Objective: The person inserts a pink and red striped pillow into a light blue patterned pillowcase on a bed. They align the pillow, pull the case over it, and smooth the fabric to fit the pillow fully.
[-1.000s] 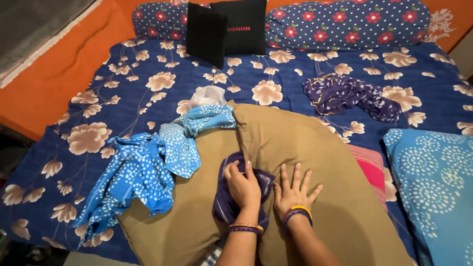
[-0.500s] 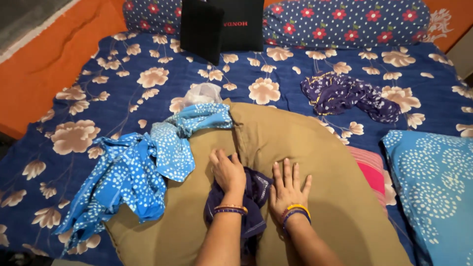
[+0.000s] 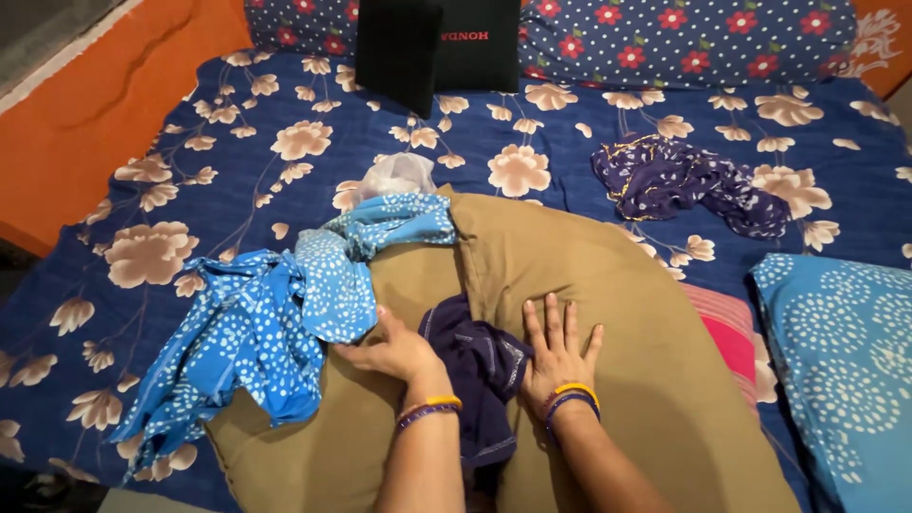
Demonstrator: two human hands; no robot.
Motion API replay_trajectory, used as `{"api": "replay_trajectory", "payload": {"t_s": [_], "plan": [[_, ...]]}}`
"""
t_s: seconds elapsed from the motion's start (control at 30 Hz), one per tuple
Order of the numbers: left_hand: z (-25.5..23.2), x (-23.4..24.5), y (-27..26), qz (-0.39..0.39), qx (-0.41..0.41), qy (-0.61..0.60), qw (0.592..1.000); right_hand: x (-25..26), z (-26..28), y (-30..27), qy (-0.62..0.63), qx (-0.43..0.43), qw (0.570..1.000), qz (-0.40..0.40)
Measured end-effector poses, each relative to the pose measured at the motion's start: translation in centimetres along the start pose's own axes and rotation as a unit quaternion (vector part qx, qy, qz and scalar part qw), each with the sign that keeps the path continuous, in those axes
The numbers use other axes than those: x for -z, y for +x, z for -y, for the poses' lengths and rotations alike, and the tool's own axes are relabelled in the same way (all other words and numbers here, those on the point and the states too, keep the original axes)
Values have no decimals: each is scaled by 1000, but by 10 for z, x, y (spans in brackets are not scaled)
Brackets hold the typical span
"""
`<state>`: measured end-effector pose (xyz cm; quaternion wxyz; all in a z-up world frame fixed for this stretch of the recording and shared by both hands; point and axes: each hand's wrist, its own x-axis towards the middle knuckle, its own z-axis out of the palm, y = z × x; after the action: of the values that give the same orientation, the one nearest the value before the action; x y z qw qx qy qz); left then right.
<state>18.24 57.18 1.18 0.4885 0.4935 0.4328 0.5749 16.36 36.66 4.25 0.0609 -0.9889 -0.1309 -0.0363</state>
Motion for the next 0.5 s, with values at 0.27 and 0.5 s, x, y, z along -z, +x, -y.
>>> {"api": "replay_trajectory", "payload": {"t_s": [0.27, 0.5], "plan": [[49, -26, 28, 75, 216, -98, 969, -2, 1, -2, 6, -3, 1000, 1], [-54, -9, -95, 433, -48, 168, 884, -31, -15, 11, 15, -3, 999, 30]]}}
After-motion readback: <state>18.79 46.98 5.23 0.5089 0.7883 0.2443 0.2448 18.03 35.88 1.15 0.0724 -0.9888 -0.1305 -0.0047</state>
